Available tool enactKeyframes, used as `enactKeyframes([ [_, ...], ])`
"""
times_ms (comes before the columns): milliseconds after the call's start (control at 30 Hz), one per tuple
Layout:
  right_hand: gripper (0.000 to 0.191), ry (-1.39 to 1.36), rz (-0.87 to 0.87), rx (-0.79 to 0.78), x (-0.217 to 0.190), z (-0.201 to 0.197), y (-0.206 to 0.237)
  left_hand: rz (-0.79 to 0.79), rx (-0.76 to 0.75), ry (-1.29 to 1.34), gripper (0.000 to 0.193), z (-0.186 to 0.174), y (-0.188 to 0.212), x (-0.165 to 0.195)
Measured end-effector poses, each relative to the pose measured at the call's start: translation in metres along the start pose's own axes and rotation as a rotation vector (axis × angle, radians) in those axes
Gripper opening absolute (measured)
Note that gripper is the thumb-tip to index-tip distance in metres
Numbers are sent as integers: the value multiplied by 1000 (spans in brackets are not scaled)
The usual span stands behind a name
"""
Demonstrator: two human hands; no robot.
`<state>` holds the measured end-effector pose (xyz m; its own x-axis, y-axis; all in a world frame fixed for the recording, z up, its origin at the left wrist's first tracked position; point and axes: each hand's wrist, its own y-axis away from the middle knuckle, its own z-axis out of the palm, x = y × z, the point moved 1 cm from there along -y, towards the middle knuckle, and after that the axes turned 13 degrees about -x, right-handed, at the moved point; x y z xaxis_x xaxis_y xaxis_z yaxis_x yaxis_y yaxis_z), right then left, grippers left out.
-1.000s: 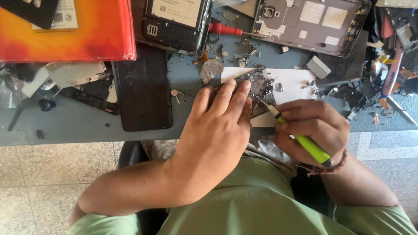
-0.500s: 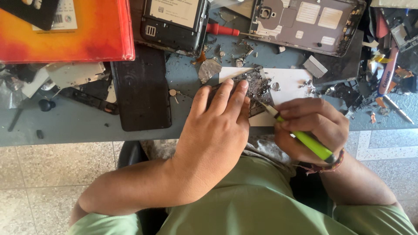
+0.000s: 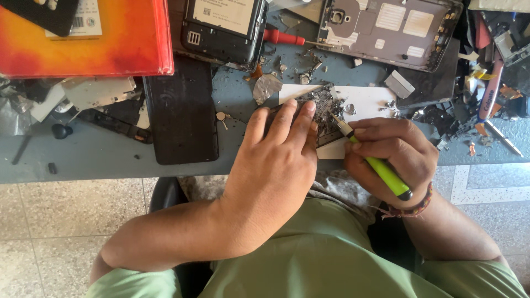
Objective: The person sits at a cluttered workbench and scrapes dried adhesive and debris off a phone midframe with a green-handled precision knife, holding the frame steady with the other hand. They periodically reposition the frame, pick off loosened fragments by hand, and continue scraping different areas of the frame.
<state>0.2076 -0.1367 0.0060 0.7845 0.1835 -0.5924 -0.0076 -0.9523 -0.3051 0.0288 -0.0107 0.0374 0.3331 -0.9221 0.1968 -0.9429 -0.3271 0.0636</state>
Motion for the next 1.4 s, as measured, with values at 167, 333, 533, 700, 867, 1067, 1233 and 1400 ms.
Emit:
enactKeyframes([
  [167, 24, -86, -17, 29, 4, -1, 1, 2, 2, -2, 39, 0, 1, 0],
  [333, 25, -56, -41, 28, 5, 0, 2, 1, -4, -17, 38, 0, 0, 0],
  [533, 23, -56, -4, -10, 0, -2, -2, 0, -14, -38, 40, -1, 0, 0],
  [700, 25, -64, -61, 21, 4, -2, -2, 4, -15, -17, 39, -2, 0, 0],
  [867, 25, -87, -52, 17, 8, 0, 5, 1, -19, -25, 39, -1, -1, 1],
  [1067, 25, -87, -27, 11, 7, 0, 6, -1, -27, -25, 40, -1, -1, 1],
  [1233, 24, -72, -19, -4, 4, 0, 3, 0, -31, -34, 40, -2, -1, 1],
  [1400, 24, -60, 4, -31, 1, -2, 1, 7, -35, -49, 40, -2, -1, 0],
])
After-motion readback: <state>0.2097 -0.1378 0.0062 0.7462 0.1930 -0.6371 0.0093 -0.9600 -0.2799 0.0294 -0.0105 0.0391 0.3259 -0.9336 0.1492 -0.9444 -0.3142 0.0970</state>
